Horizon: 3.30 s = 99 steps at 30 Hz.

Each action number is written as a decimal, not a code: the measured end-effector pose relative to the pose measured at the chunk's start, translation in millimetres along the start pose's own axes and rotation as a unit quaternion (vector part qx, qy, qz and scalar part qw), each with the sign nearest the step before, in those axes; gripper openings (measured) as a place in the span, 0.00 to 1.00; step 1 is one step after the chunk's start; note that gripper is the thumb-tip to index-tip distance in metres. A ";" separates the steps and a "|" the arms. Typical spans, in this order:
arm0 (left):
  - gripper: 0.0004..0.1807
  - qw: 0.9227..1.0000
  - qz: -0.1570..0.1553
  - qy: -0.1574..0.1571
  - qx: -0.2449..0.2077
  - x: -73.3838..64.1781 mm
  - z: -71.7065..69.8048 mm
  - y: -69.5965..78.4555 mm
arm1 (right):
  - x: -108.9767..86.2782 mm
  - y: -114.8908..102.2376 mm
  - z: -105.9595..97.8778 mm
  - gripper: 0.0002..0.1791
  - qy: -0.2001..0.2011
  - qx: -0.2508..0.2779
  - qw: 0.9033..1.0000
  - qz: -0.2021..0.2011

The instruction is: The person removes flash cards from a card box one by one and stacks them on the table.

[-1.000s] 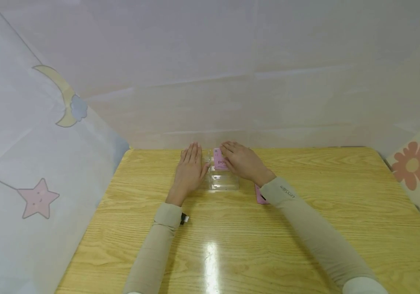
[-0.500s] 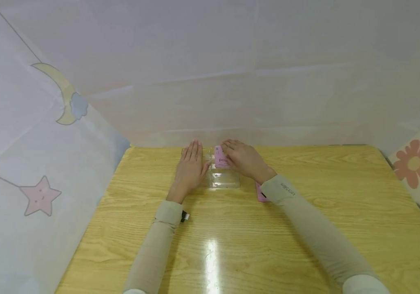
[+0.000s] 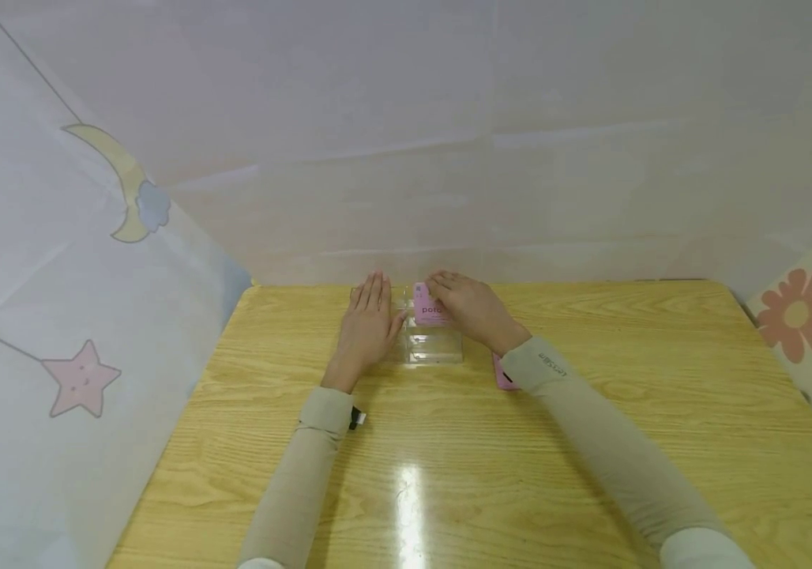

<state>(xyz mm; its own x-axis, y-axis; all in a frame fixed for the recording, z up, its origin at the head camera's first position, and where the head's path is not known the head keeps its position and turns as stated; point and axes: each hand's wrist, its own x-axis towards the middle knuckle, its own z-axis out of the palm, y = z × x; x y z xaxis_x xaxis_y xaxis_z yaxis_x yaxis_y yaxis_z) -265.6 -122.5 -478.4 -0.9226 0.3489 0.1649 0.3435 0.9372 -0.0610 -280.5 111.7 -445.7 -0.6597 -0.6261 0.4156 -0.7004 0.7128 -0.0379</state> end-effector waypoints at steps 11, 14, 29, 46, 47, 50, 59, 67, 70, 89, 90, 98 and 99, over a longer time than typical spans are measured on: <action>0.43 1.000 0.000 0.009 0.002 -0.1 0.3 1.3 | 3.6 4.0 -1.7 0.20 0.001 0.066 0.997 0.039; 0.43 1.000 0.002 0.005 0.004 0.3 0.1 1.2 | 6.1 5.4 -4.4 0.19 -0.006 0.081 0.996 0.045; 0.43 1.000 -0.005 0.001 -0.013 -1.4 0.4 1.7 | 14.2 5.3 -12.6 0.19 -0.046 0.091 0.992 0.067; 0.43 1.000 -0.006 0.007 -0.017 -1.2 2.1 2.2 | 28.2 9.9 -24.0 0.18 -0.105 0.157 0.972 0.137; 0.43 1.000 -0.005 0.007 -0.016 -1.0 2.6 2.1 | 29.0 10.5 -24.5 0.18 -0.110 0.160 0.971 0.140; 0.43 1.000 -0.005 0.005 -0.016 -0.1 4.2 1.6 | 30.3 11.4 -27.0 0.18 -0.117 0.167 0.968 0.144; 0.44 1.000 -0.005 0.003 -0.011 0.0 3.8 0.9 | 32.3 12.6 -30.2 0.15 -0.118 0.175 0.967 0.139; 0.43 1.000 -0.001 0.008 -0.014 -1.4 4.7 1.9 | 32.1 16.2 -30.4 0.15 -0.127 0.199 0.962 0.136; 0.43 1.000 0.000 0.010 -0.013 -0.7 5.4 2.2 | 31.5 17.0 -31.4 0.15 -0.128 0.211 0.958 0.143; 0.43 1.000 -0.003 0.008 -0.009 1.6 4.4 -1.9 | 34.0 17.6 -43.2 0.13 -0.101 0.160 0.969 0.160; 0.43 1.000 -0.003 0.007 -0.009 1.6 4.2 -2.0 | 33.8 18.6 -43.8 0.13 -0.100 0.169 0.967 0.161; 0.43 1.000 -0.006 0.005 -0.016 3.1 4.5 -2.1 | 30.9 28.1 -47.6 0.12 -0.076 0.238 0.955 0.160; 0.43 1.000 -0.006 0.004 -0.017 3.4 4.8 -2.1 | 30.6 29.5 -47.8 0.12 -0.074 0.245 0.953 0.161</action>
<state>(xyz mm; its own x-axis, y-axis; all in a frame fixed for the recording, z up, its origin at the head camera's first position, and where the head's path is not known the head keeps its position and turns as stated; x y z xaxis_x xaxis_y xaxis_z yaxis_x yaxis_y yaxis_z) -270.3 -123.3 -482.4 -0.9249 0.3380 0.1742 0.3388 0.9405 -0.0264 -308.4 128.7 -390.7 -0.8677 -0.4638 0.1788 -0.4744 0.6654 -0.5763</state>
